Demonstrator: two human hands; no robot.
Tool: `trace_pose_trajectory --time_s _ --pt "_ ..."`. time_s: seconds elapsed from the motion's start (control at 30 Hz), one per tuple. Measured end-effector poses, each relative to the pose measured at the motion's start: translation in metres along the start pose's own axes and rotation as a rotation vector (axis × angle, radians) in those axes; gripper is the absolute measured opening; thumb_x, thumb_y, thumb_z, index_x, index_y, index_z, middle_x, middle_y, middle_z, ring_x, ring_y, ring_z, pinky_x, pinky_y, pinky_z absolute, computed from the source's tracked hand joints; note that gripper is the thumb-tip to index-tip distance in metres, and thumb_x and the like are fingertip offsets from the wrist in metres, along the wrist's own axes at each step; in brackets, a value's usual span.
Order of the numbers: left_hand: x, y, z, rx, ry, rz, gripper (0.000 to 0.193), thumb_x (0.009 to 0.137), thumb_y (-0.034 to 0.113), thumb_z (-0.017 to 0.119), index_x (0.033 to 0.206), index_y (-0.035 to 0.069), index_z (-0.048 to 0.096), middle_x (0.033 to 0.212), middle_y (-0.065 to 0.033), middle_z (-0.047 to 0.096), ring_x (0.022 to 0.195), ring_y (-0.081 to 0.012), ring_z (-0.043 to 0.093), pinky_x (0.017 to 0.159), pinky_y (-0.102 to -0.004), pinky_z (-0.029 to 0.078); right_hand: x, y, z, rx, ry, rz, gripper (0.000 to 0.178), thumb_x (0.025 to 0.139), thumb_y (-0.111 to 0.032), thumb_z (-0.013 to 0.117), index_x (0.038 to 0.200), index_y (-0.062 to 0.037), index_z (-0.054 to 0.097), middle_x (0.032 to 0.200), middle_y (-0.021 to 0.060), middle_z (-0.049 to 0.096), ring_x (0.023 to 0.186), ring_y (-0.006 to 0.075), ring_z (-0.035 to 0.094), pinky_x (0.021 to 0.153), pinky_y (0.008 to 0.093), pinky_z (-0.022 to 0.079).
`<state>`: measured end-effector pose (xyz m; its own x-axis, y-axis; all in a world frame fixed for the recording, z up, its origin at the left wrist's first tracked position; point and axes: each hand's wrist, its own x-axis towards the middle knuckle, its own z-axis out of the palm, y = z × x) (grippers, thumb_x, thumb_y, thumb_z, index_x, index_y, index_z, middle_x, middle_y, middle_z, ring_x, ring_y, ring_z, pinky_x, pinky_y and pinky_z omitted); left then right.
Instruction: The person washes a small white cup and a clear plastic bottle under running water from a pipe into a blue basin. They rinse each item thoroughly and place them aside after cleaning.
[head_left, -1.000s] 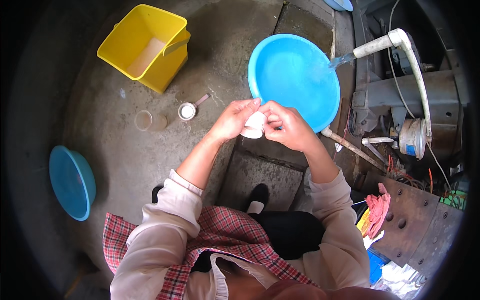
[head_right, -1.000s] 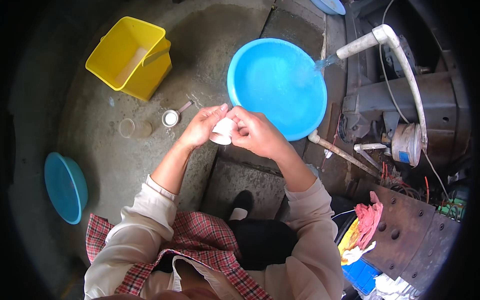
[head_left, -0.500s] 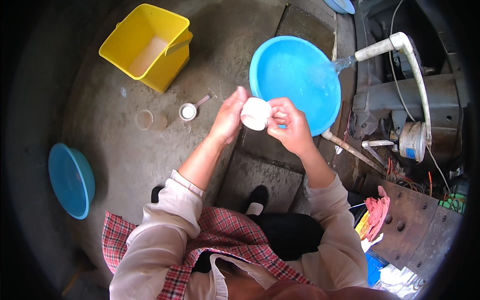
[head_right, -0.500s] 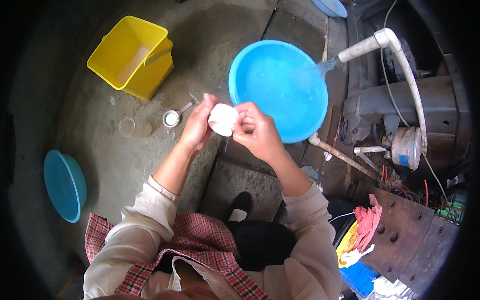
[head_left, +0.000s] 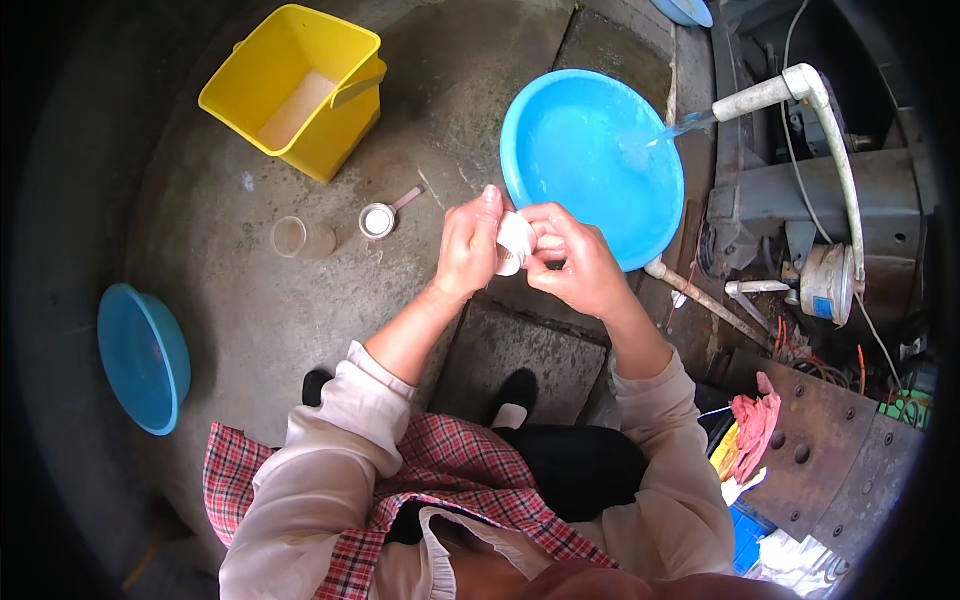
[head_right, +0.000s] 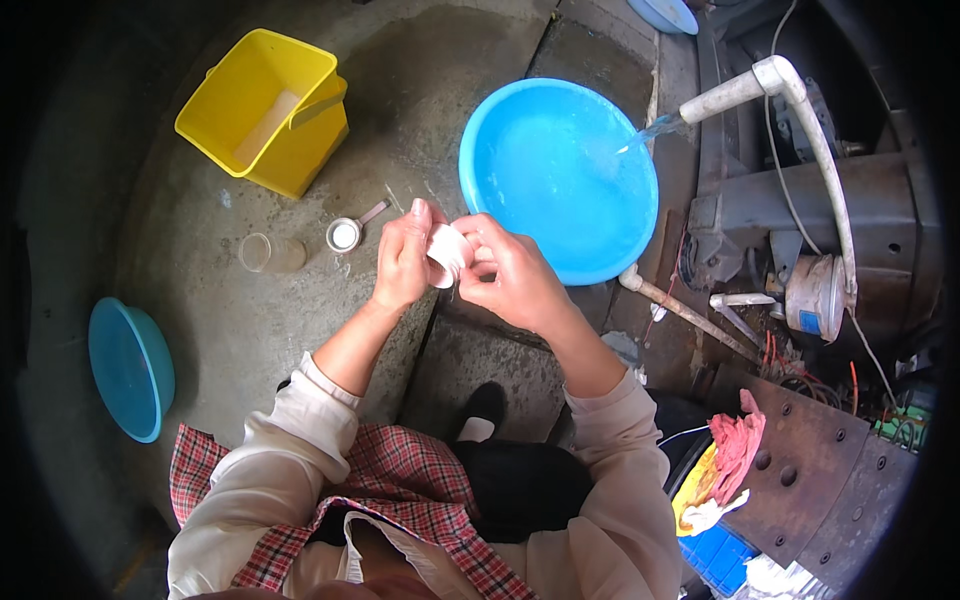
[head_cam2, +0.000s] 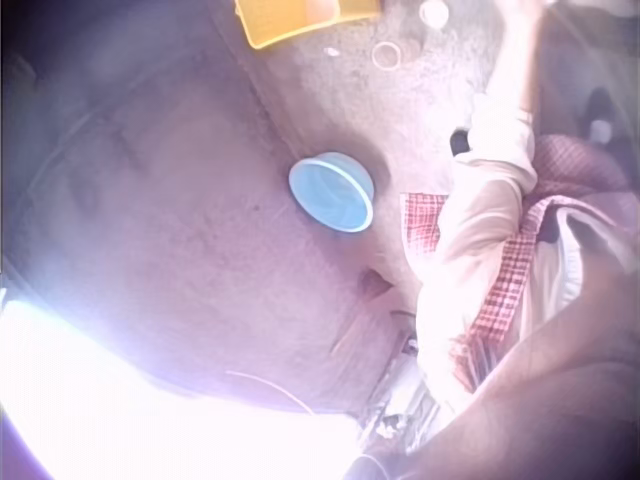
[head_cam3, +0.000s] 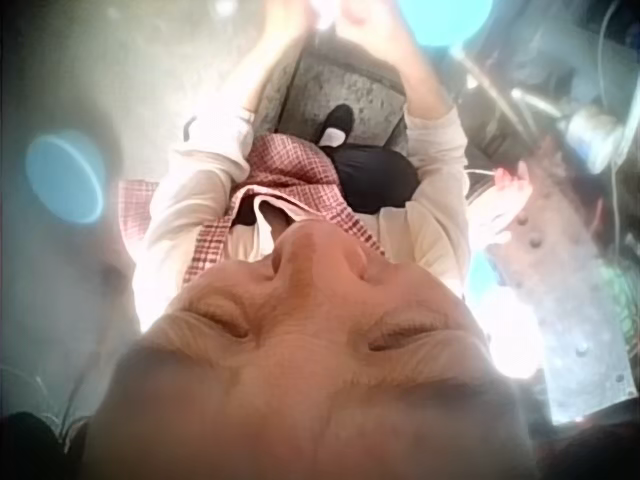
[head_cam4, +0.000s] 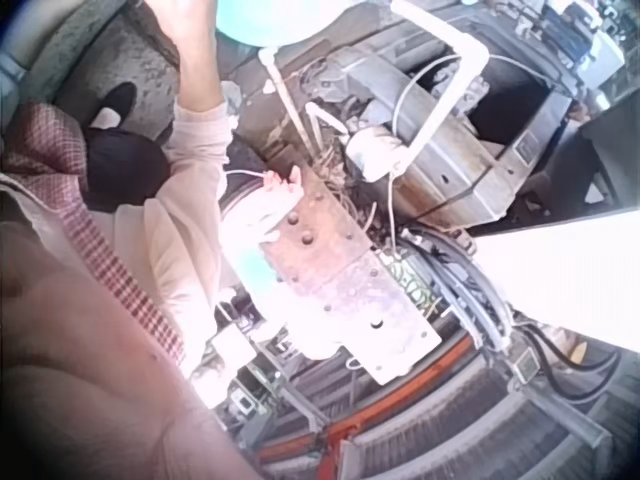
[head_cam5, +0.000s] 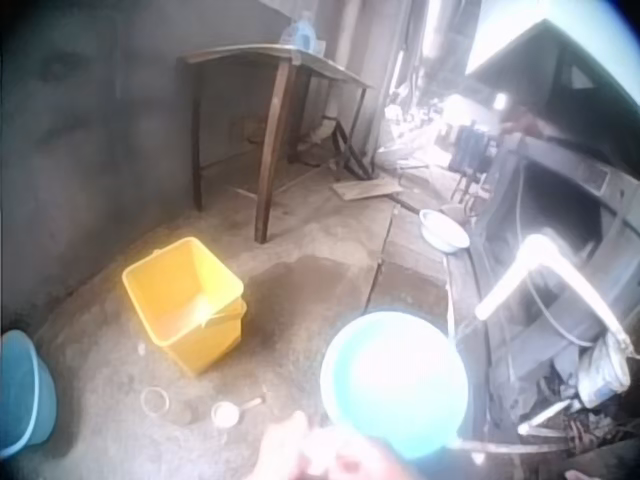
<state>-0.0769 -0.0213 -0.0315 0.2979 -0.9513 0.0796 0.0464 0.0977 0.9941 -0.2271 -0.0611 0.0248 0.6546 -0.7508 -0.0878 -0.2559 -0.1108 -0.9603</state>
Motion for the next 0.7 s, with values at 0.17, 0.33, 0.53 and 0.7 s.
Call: trace_pose_trajectory --time_s 0.17,0.33,0.53,0.7 --pt "-0.001 0.005 -0.001 0.1 -0.107 0.078 0.045 0.101 0.028 0.037 0.072 -0.002 0.054 0.062 -0.0187 0.052 0.056 -0.0359 0.052 0.055 -0.0403 0.041 0.0 0.008 -0.007 0.006 -0.065 0.061 0.023 0.081 0.004 0.061 0.101 0.0022 0.049 0.09 0.0103 0.065 0.082 0.0163 0.067 0.067 0.0286 0.055" --pt "0.003 0.009 -0.004 0.093 -0.165 0.03 0.046 0.101 0.028 0.038 0.07 -0.002 0.053 0.063 -0.0192 0.054 0.057 -0.0361 0.055 0.055 -0.0414 0.041 -0.005 -0.008 0.001 -0.035 0.0 0.038 0.023 0.08 0.004 0.061 0.1 0.0019 0.048 0.091 0.0101 0.064 0.079 0.0152 0.067 0.066 0.0277 0.054" --pt "0.003 0.009 -0.004 0.084 -0.176 0.067 0.039 0.102 0.031 0.037 0.083 0.001 0.054 0.067 -0.014 0.055 0.059 -0.0286 0.056 0.058 -0.0374 0.043 -0.003 0.006 0.002 0.02 0.039 0.045 0.035 0.079 0.006 0.062 0.11 0.0009 0.047 0.086 0.0071 0.062 0.075 0.0114 0.063 0.064 0.0252 0.052" --pt "0.0 -0.016 0.012 -0.354 0.191 -0.169 0.048 0.103 0.041 0.032 0.08 0.005 0.054 0.069 -0.0005 0.054 0.065 -0.0089 0.049 0.061 -0.0261 0.041 -0.005 0.01 0.013 0.115 0.119 -0.031 0.033 0.079 0.007 0.06 0.11 0.0009 0.049 0.088 0.0091 0.063 0.076 0.0143 0.066 0.065 0.0274 0.054"
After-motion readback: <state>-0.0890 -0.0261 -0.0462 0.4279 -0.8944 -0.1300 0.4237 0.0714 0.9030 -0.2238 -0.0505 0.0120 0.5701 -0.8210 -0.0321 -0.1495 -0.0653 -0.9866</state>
